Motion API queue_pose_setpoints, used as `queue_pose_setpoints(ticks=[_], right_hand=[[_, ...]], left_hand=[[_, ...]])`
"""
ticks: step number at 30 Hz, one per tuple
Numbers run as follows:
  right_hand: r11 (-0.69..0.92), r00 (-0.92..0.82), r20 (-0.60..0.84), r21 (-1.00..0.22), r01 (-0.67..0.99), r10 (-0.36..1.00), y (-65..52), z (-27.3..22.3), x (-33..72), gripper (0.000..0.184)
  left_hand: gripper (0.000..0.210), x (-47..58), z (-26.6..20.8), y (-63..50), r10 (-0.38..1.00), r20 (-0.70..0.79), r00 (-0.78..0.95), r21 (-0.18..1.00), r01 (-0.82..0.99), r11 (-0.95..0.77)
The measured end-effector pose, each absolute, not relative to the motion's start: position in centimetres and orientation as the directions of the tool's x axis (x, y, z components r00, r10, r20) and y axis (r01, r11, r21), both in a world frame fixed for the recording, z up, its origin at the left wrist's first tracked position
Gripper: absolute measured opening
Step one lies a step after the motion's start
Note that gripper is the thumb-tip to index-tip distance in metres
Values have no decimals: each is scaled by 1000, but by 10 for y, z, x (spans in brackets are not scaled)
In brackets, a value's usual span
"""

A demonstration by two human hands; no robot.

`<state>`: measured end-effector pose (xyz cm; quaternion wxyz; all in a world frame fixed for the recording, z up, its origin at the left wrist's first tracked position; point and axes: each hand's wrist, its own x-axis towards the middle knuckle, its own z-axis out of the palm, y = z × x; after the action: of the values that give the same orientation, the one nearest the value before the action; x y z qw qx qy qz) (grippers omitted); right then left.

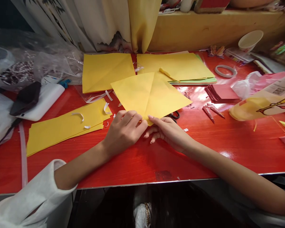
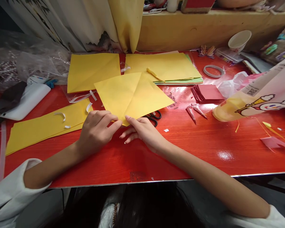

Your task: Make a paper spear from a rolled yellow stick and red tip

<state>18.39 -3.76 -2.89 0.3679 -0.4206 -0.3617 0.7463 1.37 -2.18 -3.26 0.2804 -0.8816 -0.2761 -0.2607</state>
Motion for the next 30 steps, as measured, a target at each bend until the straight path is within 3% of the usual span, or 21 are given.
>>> queue_pose_setpoints(ticks=[14,30], right_hand=[[-460,-388,-348,-854,-244,853,-38,-26,182,28],[-455,-370,-345,-848,-270,863,-37,-29,185,28]], left_hand=[[12,12,-29,-22,293,558,776,-489,593,-639],[11,15,-31,-24,371,567,735,-395,638,-661]])
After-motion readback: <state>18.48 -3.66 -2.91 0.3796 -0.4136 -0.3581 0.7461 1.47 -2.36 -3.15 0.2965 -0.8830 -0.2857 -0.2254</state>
